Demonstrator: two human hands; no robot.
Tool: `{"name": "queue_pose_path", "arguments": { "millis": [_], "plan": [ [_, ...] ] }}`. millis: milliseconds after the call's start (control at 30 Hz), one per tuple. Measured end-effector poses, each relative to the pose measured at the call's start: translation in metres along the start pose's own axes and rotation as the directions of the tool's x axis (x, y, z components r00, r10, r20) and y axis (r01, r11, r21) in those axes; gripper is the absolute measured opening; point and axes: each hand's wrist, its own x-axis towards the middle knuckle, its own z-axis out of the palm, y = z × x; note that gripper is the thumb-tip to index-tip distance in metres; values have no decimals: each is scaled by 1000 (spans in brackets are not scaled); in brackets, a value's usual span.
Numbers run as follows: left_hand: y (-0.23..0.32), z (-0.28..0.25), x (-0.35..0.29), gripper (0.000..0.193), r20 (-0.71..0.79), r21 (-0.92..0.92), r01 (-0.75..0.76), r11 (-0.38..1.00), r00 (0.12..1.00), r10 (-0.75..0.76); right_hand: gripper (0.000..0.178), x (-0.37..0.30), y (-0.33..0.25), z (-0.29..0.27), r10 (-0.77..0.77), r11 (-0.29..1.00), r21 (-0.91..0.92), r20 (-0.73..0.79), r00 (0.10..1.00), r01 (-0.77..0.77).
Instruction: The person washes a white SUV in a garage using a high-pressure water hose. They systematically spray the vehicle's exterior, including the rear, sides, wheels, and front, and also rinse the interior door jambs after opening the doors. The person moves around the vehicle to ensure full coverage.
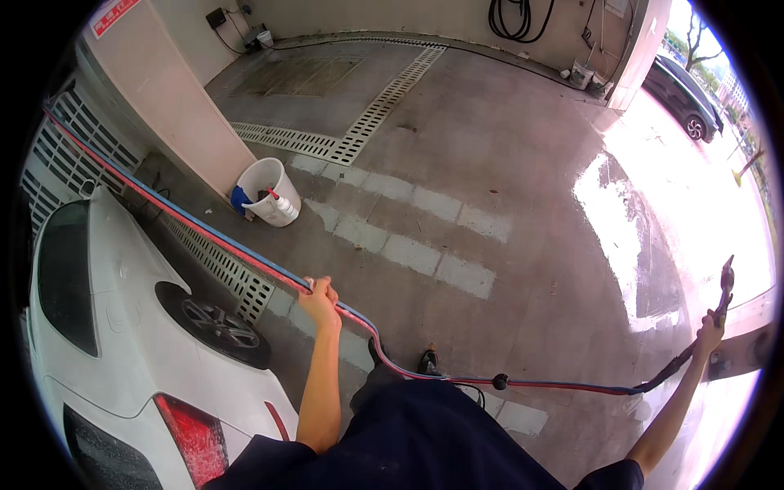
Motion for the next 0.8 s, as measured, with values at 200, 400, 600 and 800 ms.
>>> {"name": "queue_pose_path", "arguments": {
  "millis": [200, 400, 600, 800],
  "plan": [
    [76, -59, 130, 47, 138, 319, -195, 927, 978, 158, 30, -8, -175, 182, -91, 940, 326, -52, 994, 103],
    [-14, -187, 209, 75, -274, 411, 330, 850, 934, -230, 21, -139, -279, 366, -16, 945, 327, 118, 993, -24],
    [-54, -174, 256, 50, -6, 603, 493, 628, 789, -614, 26, -359, -313, 589, 295, 486, 609, 561, 774, -627],
    [-8, -94, 383, 93, 636, 391, 340, 855, 571, -518, 13, -714, -448, 757, 481, 154, 259, 823, 301, -953]
  ]
}}
